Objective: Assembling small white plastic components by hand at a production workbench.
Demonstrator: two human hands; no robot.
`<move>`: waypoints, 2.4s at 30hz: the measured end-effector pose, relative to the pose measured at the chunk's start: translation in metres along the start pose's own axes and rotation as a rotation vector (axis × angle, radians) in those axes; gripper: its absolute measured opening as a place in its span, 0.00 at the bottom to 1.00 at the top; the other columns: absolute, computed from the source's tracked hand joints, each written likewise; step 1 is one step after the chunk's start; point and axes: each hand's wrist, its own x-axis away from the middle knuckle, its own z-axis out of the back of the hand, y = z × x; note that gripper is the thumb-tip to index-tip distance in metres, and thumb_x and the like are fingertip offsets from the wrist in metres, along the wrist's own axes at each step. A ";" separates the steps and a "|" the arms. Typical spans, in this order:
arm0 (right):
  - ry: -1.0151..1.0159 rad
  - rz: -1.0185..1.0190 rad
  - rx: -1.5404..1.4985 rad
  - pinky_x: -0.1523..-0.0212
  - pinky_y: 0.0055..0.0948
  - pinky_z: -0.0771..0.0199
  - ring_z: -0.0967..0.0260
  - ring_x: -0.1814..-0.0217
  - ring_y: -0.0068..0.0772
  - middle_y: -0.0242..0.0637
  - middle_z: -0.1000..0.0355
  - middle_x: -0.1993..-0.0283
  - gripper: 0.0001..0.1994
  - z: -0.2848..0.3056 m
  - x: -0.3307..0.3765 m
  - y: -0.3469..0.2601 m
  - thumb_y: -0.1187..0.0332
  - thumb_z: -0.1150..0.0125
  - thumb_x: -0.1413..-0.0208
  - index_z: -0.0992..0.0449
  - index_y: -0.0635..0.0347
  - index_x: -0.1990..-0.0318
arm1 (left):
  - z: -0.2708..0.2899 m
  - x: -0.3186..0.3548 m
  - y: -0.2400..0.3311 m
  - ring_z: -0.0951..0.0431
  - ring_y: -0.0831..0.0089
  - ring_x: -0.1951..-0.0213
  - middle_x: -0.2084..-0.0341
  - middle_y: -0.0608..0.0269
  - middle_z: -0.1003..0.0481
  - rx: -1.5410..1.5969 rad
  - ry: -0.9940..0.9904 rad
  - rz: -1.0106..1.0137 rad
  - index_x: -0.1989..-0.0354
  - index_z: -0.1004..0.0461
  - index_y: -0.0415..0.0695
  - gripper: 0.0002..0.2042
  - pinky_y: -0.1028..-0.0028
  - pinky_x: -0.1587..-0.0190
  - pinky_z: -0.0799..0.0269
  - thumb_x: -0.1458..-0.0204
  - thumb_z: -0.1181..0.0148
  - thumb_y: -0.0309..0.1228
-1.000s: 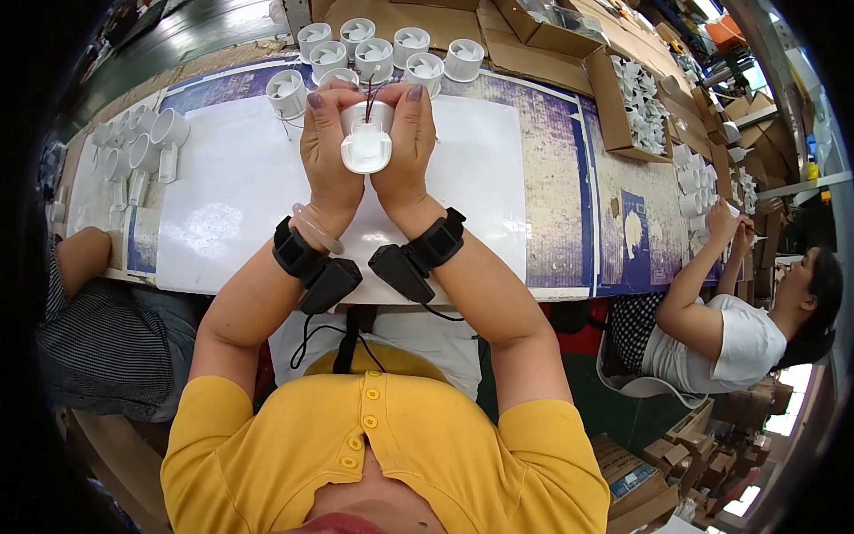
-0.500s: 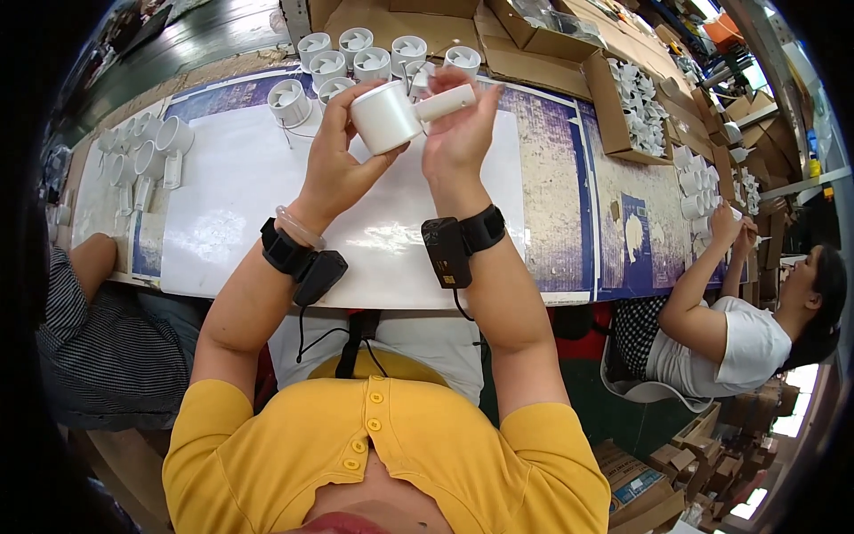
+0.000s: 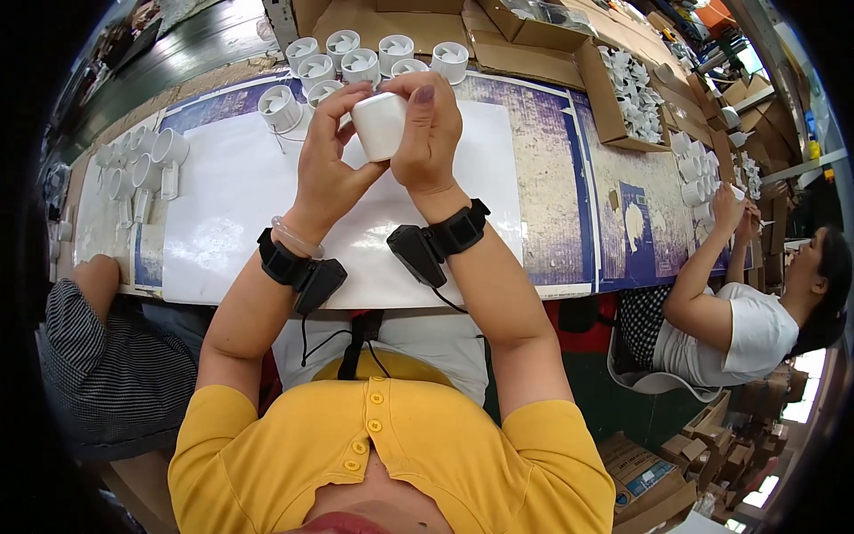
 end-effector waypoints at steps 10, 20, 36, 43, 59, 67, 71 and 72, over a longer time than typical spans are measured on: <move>0.099 -0.579 -0.690 0.54 0.24 0.34 0.33 0.57 0.27 0.37 0.29 0.60 0.26 -0.005 -0.002 0.008 0.49 0.69 0.34 0.30 0.64 0.59 | 0.000 0.001 0.001 0.32 0.62 0.49 0.52 0.57 0.32 -0.012 0.022 0.054 0.51 0.36 0.44 0.30 0.67 0.49 0.33 0.67 0.28 0.26; -0.120 -0.215 -0.128 0.47 0.31 0.32 0.35 0.46 0.32 0.38 0.34 0.47 0.12 -0.010 0.001 0.004 0.66 0.49 0.40 0.35 0.57 0.51 | 0.016 -0.009 0.003 0.36 0.58 0.46 0.49 0.54 0.34 -0.479 -0.015 -0.203 0.43 0.42 0.43 0.37 0.65 0.44 0.40 0.64 0.30 0.27; -0.100 -0.434 -0.870 0.41 0.30 0.41 0.39 0.43 0.30 0.38 0.36 0.45 0.15 -0.030 0.015 -0.025 0.64 0.61 0.35 0.40 0.59 0.45 | 0.003 -0.005 0.020 0.39 0.67 0.42 0.42 0.56 0.40 0.887 0.169 0.301 0.45 0.40 0.42 0.25 0.65 0.38 0.43 0.53 0.38 0.27; 0.006 -0.189 -0.547 0.44 0.25 0.39 0.38 0.46 0.27 0.38 0.35 0.48 0.13 -0.038 0.028 -0.034 0.64 0.63 0.34 0.39 0.59 0.47 | 0.005 0.000 0.027 0.37 0.69 0.44 0.45 0.55 0.37 0.888 0.161 0.261 0.52 0.36 0.42 0.18 0.66 0.40 0.40 0.52 0.41 0.23; 0.073 -0.504 -0.851 0.49 0.24 0.37 0.38 0.54 0.24 0.36 0.34 0.56 0.19 -0.032 0.015 -0.026 0.56 0.69 0.33 0.34 0.59 0.58 | 0.005 -0.001 0.019 0.34 0.69 0.47 0.50 0.55 0.33 0.844 0.204 0.306 0.53 0.36 0.40 0.19 0.68 0.41 0.40 0.54 0.40 0.22; 0.148 -0.557 -0.609 0.56 0.23 0.35 0.36 0.61 0.24 0.35 0.33 0.65 0.22 -0.026 0.014 -0.029 0.53 0.66 0.33 0.31 0.61 0.66 | -0.012 0.006 0.018 0.33 0.71 0.49 0.52 0.57 0.33 0.703 0.240 0.337 0.52 0.37 0.38 0.20 0.70 0.43 0.39 0.54 0.38 0.24; 0.143 -0.648 -0.669 0.58 0.22 0.35 0.36 0.63 0.24 0.34 0.33 0.66 0.21 -0.026 0.014 -0.017 0.54 0.63 0.34 0.30 0.61 0.68 | -0.010 0.005 0.014 0.34 0.73 0.50 0.53 0.58 0.33 0.551 0.215 0.321 0.51 0.37 0.38 0.21 0.71 0.45 0.38 0.53 0.38 0.25; 0.125 -0.657 -0.687 0.57 0.22 0.35 0.36 0.62 0.23 0.34 0.32 0.65 0.20 -0.027 0.014 -0.015 0.54 0.62 0.34 0.30 0.61 0.68 | -0.009 0.005 0.013 0.33 0.72 0.49 0.53 0.57 0.33 0.595 0.208 0.356 0.51 0.37 0.38 0.20 0.71 0.45 0.38 0.53 0.39 0.25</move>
